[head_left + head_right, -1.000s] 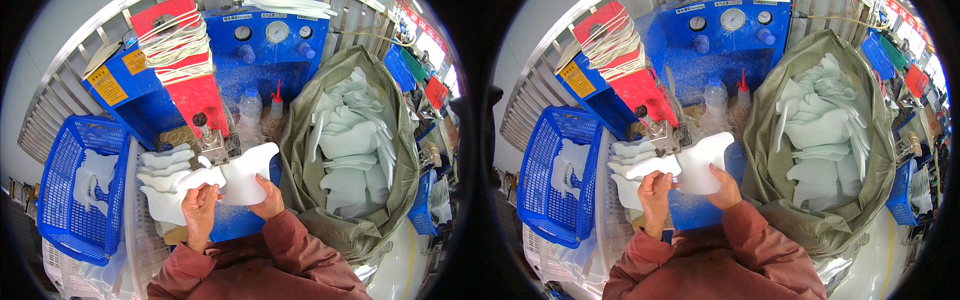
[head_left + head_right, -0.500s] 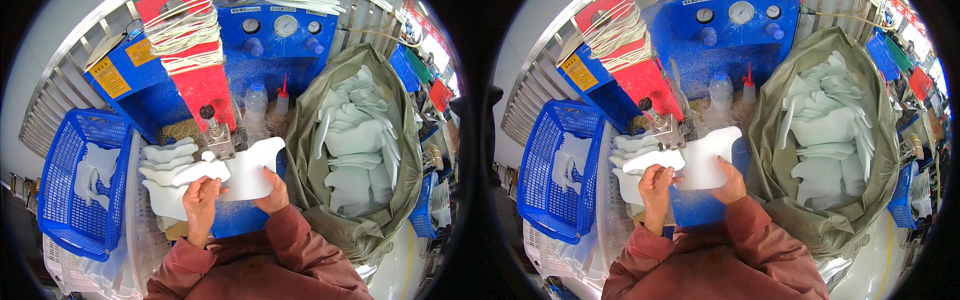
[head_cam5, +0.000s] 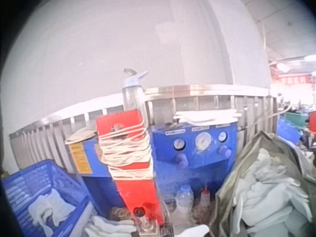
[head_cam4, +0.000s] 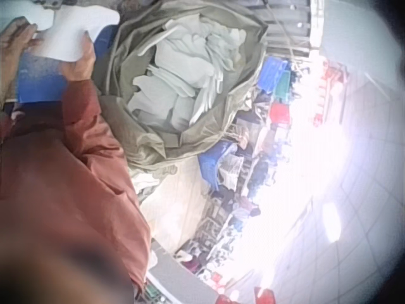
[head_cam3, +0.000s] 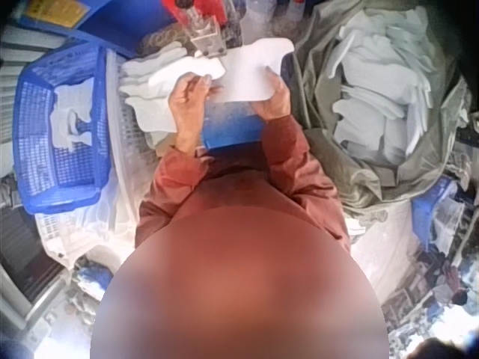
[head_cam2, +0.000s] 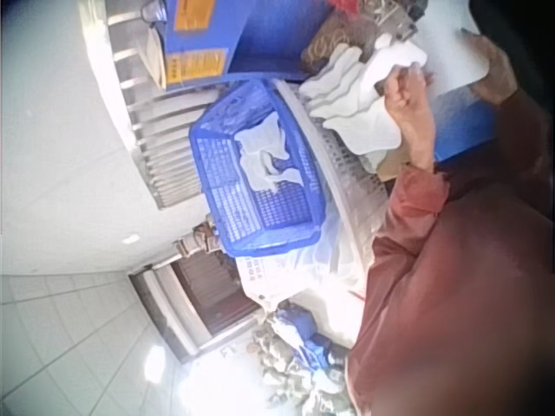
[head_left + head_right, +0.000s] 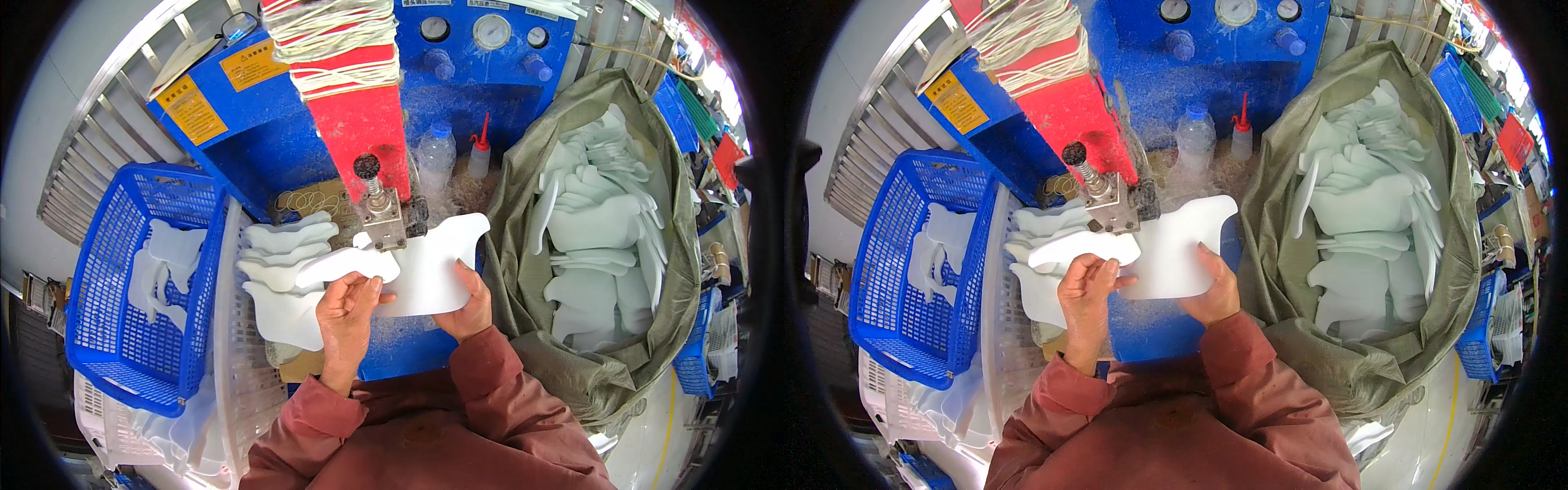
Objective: The person repeatedly picks up white mask-like fabric pieces from a blue basket, folds them by hand, and places them into a green sack. The person also uses a red and blue machine to press or seal the folded pieces before transferring them to the sack.
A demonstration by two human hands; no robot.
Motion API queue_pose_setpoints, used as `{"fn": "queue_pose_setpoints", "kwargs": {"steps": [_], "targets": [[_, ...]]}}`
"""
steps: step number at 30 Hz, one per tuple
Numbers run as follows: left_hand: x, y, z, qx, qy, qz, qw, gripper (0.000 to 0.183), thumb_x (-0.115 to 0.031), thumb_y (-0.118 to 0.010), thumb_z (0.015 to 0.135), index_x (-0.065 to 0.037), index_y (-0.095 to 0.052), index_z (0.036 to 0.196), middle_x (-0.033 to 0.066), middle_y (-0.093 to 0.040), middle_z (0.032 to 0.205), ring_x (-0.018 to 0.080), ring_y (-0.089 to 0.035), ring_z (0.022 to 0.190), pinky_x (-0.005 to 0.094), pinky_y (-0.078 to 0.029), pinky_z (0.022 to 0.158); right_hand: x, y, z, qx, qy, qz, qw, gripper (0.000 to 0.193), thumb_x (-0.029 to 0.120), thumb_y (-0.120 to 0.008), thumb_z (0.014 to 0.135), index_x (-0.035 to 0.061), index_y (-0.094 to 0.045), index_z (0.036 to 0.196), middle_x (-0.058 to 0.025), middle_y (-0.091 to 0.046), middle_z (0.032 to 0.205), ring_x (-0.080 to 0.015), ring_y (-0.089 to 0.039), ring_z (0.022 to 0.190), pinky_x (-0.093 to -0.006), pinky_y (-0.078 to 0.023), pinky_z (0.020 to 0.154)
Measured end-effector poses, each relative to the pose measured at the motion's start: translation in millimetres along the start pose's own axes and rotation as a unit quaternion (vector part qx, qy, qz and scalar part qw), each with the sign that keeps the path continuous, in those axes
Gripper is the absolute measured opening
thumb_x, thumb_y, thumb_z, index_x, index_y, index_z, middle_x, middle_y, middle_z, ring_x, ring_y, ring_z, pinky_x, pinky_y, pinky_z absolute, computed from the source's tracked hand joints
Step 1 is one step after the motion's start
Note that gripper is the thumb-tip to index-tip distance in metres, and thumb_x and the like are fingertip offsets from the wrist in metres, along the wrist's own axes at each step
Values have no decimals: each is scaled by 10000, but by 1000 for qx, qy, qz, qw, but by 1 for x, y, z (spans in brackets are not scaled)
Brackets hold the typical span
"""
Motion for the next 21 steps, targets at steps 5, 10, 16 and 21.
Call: {"fn": "queue_pose_setpoints", "kwargs": {"steps": [5,10,16,21], "targets": [[2,7,0,-12,-2,4,1000,119,-31,-654,989,13,-625,1095,52,-670,955,139,-664,896,354,-641,754,1,16,5,-52,57,-119,990,297,-10,-637,957,-4,-619,1253,-78,-690,1154,-198,-681,1068,-312,-535,932],[5,10,3,-13,-2,7,1000,154,-41,-653,992,10,-633,1136,72,-690,1002,184,-695,951,356,-639,757,3,9,7,4,74,-235,969,361,183,-553,1011,-3,-582,1319,-106,-650,1263,-239,-623,1174,-379,-468,1037],[4,14,5,-10,-5,11,1000,184,-38,-642,993,17,-634,1168,97,-706,1062,211,-711,969,355,-638,762,2,5,4,-37,50,-243,968,228,-6,-616,980,-6,-643,1207,-67,-698,1107,-165,-676,1037,-299,-531,919],[2,20,-2,-14,9,14,1000,183,-34,-635,995,13,-639,1172,96,-708,1062,203,-708,965,351,-635,760,16,-41,-23,76,249,-615,745,218,2,-607,989,2,-645,1204,-69,-704,1093,-167,-678,1029,-306,-531,914]]}}
Point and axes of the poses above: each hand's wrist, its own z-axis towards the middle knuckle, its own y-axis out of the back of the hand, x = y × z, the point moved 10 cm from there along z, towards the middle knuckle
